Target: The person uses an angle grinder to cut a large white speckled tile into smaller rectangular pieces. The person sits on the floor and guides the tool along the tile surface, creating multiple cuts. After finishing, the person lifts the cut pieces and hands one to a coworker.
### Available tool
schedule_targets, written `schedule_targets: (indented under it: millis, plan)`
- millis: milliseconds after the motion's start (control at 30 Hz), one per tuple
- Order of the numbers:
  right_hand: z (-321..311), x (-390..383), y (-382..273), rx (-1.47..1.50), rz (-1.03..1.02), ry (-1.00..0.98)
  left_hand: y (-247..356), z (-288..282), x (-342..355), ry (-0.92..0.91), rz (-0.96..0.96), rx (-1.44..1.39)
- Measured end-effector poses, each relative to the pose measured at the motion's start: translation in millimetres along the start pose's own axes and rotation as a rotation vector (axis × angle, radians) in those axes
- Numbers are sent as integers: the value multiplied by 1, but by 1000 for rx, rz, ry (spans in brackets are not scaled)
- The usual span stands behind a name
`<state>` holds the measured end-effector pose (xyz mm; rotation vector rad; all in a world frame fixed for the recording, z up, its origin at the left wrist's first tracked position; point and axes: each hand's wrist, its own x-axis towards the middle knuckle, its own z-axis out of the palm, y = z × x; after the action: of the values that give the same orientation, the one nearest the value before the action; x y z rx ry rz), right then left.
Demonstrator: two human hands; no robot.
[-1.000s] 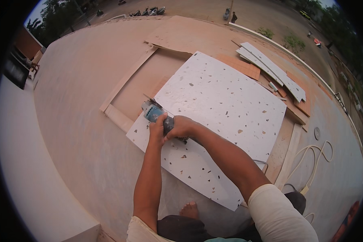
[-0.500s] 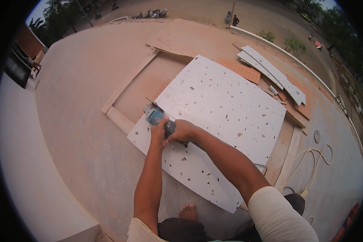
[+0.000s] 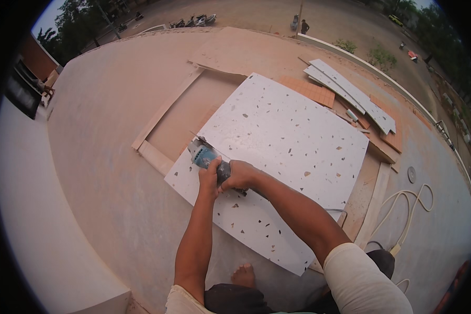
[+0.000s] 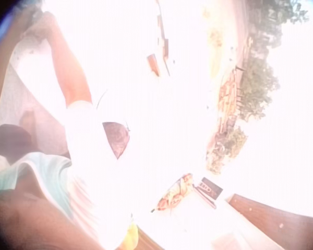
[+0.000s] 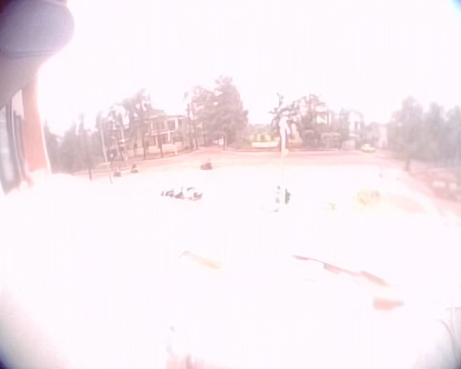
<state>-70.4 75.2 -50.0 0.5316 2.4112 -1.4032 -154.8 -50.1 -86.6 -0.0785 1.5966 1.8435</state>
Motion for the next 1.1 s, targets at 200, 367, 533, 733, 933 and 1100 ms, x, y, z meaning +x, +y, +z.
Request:
schedule_targets:
  millis: [200, 367, 533, 733, 933, 1100]
  plan:
    - [1, 3, 6, -7, 3, 8, 2, 7, -2, 6, -8, 13]
    - [3, 9, 7, -39, -10, -7, 2, 4, 0, 11, -19, -29]
    - [3, 11, 9, -27, 3, 4, 6, 8, -2, 17, -26, -49]
    - [1, 9, 4, -46, 10, 2, 4, 4, 2, 18, -32, -32]
    - [1, 12, 7, -17, 4, -3, 6, 6, 3, 26, -51, 3]
    - [-3, 11, 4, -32, 37, -26, 4, 8, 6, 41, -54, 43]
